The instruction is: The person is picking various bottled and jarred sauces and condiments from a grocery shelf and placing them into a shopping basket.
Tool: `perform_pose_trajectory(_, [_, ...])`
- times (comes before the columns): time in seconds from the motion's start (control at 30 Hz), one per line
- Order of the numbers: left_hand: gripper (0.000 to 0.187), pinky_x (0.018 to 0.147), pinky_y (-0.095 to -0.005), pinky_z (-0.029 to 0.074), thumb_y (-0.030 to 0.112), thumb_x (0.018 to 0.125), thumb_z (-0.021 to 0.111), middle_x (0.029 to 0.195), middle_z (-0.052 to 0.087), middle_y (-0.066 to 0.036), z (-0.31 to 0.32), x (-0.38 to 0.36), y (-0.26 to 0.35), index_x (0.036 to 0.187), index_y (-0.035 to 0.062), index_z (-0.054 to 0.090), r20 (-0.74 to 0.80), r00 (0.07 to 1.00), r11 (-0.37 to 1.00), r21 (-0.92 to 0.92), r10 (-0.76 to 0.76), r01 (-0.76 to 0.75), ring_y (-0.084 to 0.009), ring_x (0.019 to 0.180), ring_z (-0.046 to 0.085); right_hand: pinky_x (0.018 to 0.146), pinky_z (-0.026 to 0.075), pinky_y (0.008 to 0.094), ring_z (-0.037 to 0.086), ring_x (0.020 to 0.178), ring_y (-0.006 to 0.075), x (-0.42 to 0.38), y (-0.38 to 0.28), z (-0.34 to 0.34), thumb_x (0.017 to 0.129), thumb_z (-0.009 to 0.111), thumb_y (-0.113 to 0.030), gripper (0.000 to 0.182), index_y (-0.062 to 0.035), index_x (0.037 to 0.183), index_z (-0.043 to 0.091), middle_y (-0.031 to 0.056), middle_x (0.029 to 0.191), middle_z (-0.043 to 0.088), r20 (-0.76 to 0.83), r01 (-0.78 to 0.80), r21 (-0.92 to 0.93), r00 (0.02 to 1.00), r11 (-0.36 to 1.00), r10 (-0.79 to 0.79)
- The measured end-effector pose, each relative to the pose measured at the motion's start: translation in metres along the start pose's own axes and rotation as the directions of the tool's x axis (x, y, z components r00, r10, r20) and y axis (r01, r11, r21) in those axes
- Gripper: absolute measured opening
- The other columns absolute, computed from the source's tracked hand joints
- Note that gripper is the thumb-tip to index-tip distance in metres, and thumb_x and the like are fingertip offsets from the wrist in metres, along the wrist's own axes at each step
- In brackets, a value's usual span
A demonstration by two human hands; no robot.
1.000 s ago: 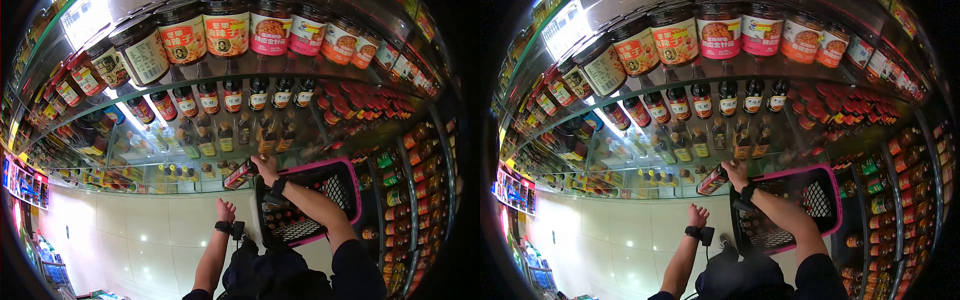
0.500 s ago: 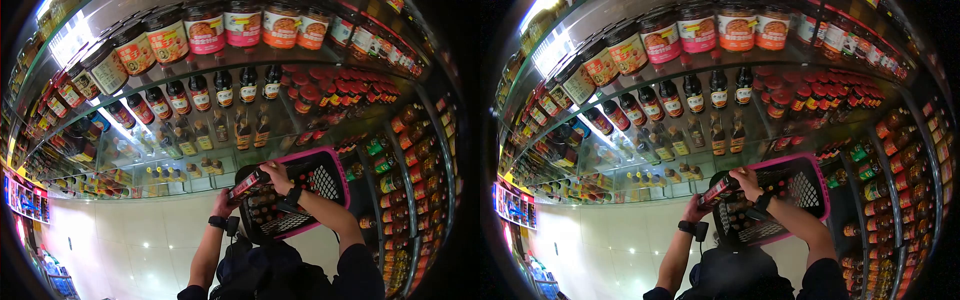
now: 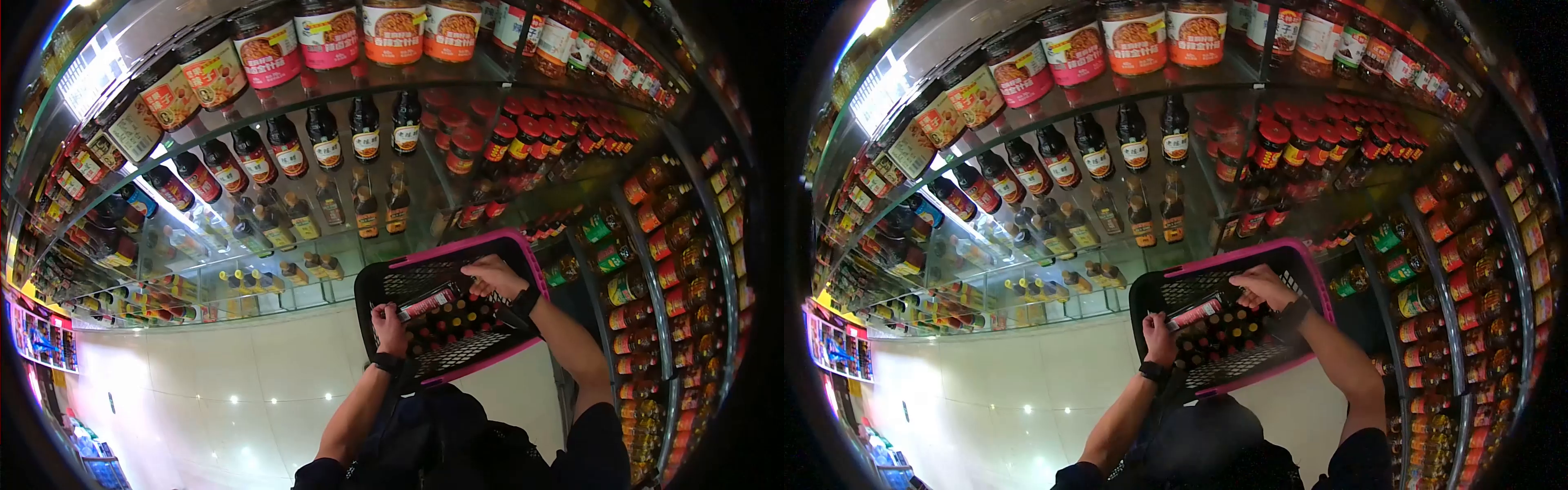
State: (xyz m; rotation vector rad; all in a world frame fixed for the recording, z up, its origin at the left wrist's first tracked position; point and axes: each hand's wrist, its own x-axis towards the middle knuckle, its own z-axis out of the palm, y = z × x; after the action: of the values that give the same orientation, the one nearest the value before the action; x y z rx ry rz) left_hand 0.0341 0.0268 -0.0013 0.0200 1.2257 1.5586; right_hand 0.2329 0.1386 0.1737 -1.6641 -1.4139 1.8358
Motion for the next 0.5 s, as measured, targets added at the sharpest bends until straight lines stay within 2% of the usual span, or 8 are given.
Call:
perform_pose_trajectory(0.07, [0.016, 0.066, -0.0322, 0.045, 0.021, 0.084, 0.053, 0.099, 0.051, -0.002, -0.004, 0.0, -0.017, 0.095, 0.014, 0.043, 0.064, 0.991, 0.972, 0.195, 0.121, -0.131, -0.0141, 0.085, 0.048, 0.036, 0.044, 0.0241, 0.058, 0.045, 0.0134, 0.007, 0.012, 0.0, 0.079, 0.063, -0.023, 0.026, 0.002, 0.084, 0.059, 0.0102, 0.056, 0.059, -0.003, 0.05, 0.033, 0.999, 0.998, -0.05])
perform_pose_trajectory(0.1, [0.02, 0.067, -0.0337, 0.044, 0.028, 0.085, 0.05, 0.1, 0.051, -0.002, 0.006, -0.009, -0.003, 0.099, 0.0152, 0.044, -0.034, 0.998, 0.998, 0.024, -0.061, 0.062, -0.0146, 0.086, 0.049, 0.035, 0.042, 0.0239, 0.056, 0.042, 0.0125, 0.011, 0.016, 0.001, 0.079, 0.063, -0.021, 0.023, 0.0023, 0.079, 0.059, 0.0098, 0.054, 0.058, -0.008, 0.112, 0.067, 0.994, 0.991, -0.112])
perform_pose_trajectory(0.13, [0.02, 0.067, -0.0337, 0.044, 0.028, 0.085, 0.05, 0.1, 0.051, -0.002, -0.004, 0.004, -0.016, 0.099, 0.0152, 0.044, -0.04, 0.997, 0.998, 0.025, -0.063, 0.064, -0.0146, 0.086, 0.049, 0.035, 0.042, 0.0239, 0.056, 0.042, 0.0125, 0.012, 0.014, 0.005, 0.079, 0.063, -0.021, 0.023, 0.0023, 0.079, 0.059, 0.0098, 0.054, 0.058, -0.003, 0.108, 0.069, 0.994, 0.992, -0.108])
perform_pose_trajectory(0.2, [0.021, 0.066, -0.033, 0.044, 0.031, 0.083, 0.047, 0.098, 0.051, -0.002, -0.028, 0.032, -0.039, 0.098, 0.0154, 0.047, 0.078, 0.946, 0.936, -0.142, -0.315, 0.324, -0.0156, 0.086, 0.049, 0.034, 0.041, 0.0252, 0.054, 0.038, 0.0117, 0.015, 0.008, 0.018, 0.08, 0.062, -0.02, 0.026, 0.0025, 0.068, 0.058, 0.0084, 0.049, 0.055, -0.007, 0.231, -0.11, 0.972, 0.967, -0.233])
perform_pose_trajectory(0.3, [0.024, 0.056, -0.0316, 0.045, 0.026, 0.087, 0.035, 0.08, 0.053, -0.003, -0.02, -0.008, 0.0, 0.102, 0.015, 0.05, -0.058, 0.877, 0.877, 0.023, -0.477, 0.479, -0.0158, 0.072, 0.052, 0.034, 0.041, 0.026, 0.054, 0.038, 0.0113, 0.037, 0.021, 0.039, 0.079, 0.061, -0.019, 0.028, 0.0028, 0.062, 0.056, 0.007, 0.046, 0.054, -0.038, 0.336, -0.254, 0.934, 0.907, -0.356])
perform_pose_trajectory(0.33, [0.024, 0.056, -0.0316, 0.045, 0.026, 0.087, 0.035, 0.08, 0.053, -0.003, -0.034, 0.001, -0.013, 0.102, 0.015, 0.05, -0.061, 0.877, 0.878, 0.021, -0.477, 0.479, -0.0158, 0.072, 0.052, 0.034, 0.041, 0.0262, 0.054, 0.038, 0.0111, 0.047, 0.024, 0.043, 0.079, 0.061, -0.018, 0.026, 0.0026, 0.063, 0.056, 0.0066, 0.045, 0.054, -0.044, 0.375, -0.314, 0.912, 0.872, -0.408])
perform_pose_trajectory(0.4, [0.026, 0.047, -0.0288, 0.041, 0.026, 0.087, 0.03, 0.084, 0.055, -0.003, -0.068, 0.018, -0.044, 0.1, 0.0154, 0.05, 0.049, 0.925, 0.873, 0.353, -0.377, 0.337, -0.0136, 0.069, 0.052, 0.039, 0.043, 0.0304, 0.055, 0.039, 0.0156, 0.063, 0.031, 0.051, 0.077, 0.06, -0.019, 0.026, 0.0019, 0.063, 0.057, 0.0085, 0.046, 0.054, -0.049, 0.404, -0.358, 0.892, 0.842, -0.449])
perform_pose_trajectory(0.5, [0.024, 0.056, -0.0299, 0.044, 0.024, 0.087, 0.032, 0.084, 0.054, -0.003, -0.07, 0.005, -0.033, 0.1, 0.0145, 0.05, 0.052, 0.901, 0.891, 0.184, -0.431, 0.416, -0.0138, 0.071, 0.052, 0.05, 0.046, 0.0348, 0.058, 0.046, 0.0234, 0.092, 0.045, 0.07, 0.073, 0.063, -0.018, 0.023, 0.0017, 0.063, 0.057, 0.0124, 0.055, 0.058, 0.094, 0.529, -0.621, 0.783, 0.578, -0.615])
